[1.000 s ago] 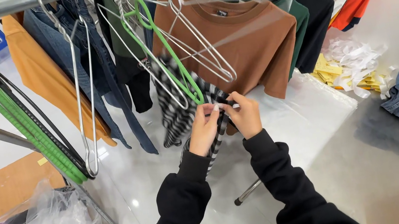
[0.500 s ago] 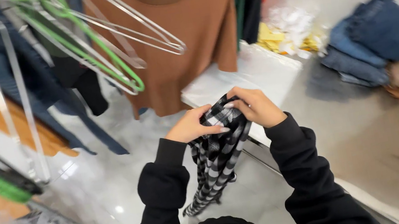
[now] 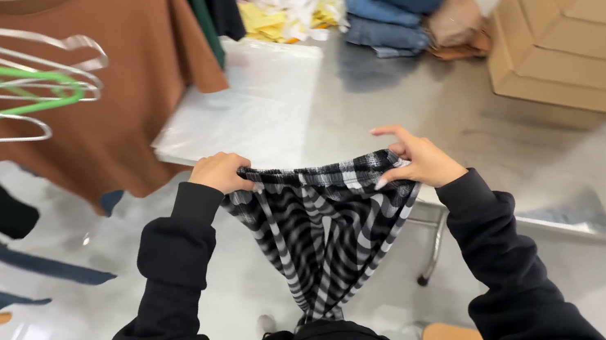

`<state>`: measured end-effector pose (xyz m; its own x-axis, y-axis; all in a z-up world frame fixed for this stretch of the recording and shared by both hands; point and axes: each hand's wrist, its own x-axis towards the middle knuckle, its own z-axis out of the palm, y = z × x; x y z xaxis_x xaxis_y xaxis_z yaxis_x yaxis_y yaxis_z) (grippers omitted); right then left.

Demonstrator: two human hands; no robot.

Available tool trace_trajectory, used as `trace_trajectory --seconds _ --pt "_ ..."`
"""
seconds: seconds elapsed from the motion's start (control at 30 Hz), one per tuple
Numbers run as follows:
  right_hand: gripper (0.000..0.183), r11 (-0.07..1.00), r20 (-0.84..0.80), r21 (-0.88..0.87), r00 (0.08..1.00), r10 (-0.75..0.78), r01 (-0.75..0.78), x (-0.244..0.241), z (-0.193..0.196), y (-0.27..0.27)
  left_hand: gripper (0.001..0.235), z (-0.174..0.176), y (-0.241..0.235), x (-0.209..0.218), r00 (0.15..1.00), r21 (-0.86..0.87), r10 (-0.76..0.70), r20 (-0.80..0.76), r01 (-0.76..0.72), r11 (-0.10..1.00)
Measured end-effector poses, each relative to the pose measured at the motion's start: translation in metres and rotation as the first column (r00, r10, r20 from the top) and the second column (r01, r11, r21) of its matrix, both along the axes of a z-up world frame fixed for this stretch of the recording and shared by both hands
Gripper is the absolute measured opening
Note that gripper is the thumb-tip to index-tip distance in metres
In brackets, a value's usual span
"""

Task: The person folds a brown garment and a black-and-white checkered shirt on a metal table. They then place the checkered shirt into a clear plastic bag and put it inside a cardboard box. Finally, they handle a white ribbon.

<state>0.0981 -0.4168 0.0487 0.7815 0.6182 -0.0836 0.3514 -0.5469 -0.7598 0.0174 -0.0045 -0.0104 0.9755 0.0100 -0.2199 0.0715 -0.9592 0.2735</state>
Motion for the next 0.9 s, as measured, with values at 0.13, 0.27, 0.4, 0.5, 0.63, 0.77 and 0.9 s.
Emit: trace_trajectory --seconds 0.13,0.27,0.4,0.5,0.63,0.77,0.9 --pt "0.021 0.987 0.244 -0.129 0.968 -0.066 0.1 -0.006 -0.031 -0.043 0.031 0.001 -0.041 0.014 0.999 -0.066 0.027 -0.031 -0.029 0.997" --pt "0.026 0.88 0.231 0.18 0.851 -0.472 0.44 -0.015 -0.095 -0.053 0.053 0.0 -0.115 0.01 0.989 -0.487 0.109 -0.099 -0.144 0.861" --pt "0.042 0.794 -0.045 0.435 0.891 -0.452 0.424 -0.055 -0.117 -0.018 0.063 0.034 -0.217 -0.026 0.939 -0.86 0.194 -0.285 -0.34 0.38" --pt "0.053 0.741 -0.208 0.577 0.939 -0.274 0.344 -0.104 -0.083 0.003 0.053 0.043 -0.261 -0.036 0.936 -0.908 0.199 -0.291 -0.336 0.251" --pt "0.06 0.784 -0.156 0.565 0.967 -0.202 0.255 -0.097 -0.096 -0.024 0.064 0.075 -0.258 -0.063 0.951 -0.915 0.153 -0.268 -0.301 0.268" --pt "0.022 0.777 -0.139 0.559 0.956 -0.259 0.291 -0.089 -0.073 -0.033 0.058 0.068 -0.243 -0.073 0.993 -0.965 0.043 -0.111 -0.118 0.236" --pt "0.017 0.673 -0.187 0.646 0.929 -0.318 0.36 -0.077 -0.069 -0.041 0.05 0.051 -0.237 -0.079 0.999 -0.997 0.032 0.024 0.027 -0.078"
